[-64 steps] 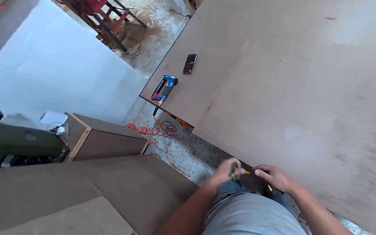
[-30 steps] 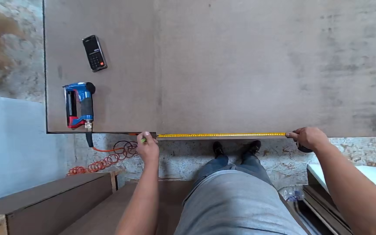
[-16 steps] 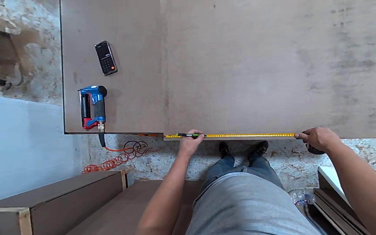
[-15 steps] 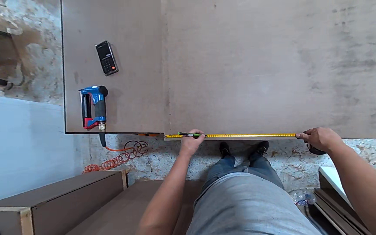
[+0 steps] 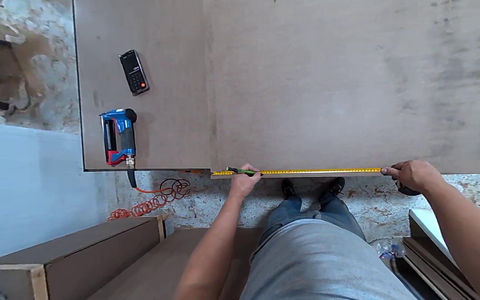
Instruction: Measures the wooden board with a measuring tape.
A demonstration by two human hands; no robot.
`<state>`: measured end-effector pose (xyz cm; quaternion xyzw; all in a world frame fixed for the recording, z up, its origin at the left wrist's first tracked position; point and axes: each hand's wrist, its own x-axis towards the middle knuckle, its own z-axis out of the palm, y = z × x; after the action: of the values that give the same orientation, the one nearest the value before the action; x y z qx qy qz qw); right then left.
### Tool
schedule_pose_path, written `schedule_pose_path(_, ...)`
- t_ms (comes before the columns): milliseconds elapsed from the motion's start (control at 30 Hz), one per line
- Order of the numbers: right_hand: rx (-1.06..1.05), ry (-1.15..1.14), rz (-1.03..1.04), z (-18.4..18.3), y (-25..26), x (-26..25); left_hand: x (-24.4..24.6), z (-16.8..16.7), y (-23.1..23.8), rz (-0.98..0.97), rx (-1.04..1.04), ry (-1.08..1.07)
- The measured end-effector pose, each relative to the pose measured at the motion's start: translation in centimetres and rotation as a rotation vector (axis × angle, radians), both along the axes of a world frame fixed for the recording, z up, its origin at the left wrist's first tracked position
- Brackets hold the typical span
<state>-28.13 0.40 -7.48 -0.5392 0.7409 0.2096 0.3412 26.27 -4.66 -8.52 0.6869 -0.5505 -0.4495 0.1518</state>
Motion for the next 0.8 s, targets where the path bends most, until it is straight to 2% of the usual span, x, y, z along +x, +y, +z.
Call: schedule_pose_path(800, 0.001, 0.020, -0.008, 0.10, 0.02, 0.30, -0.09, -0.37, 0.19, 0.002, -0.037, -0.004)
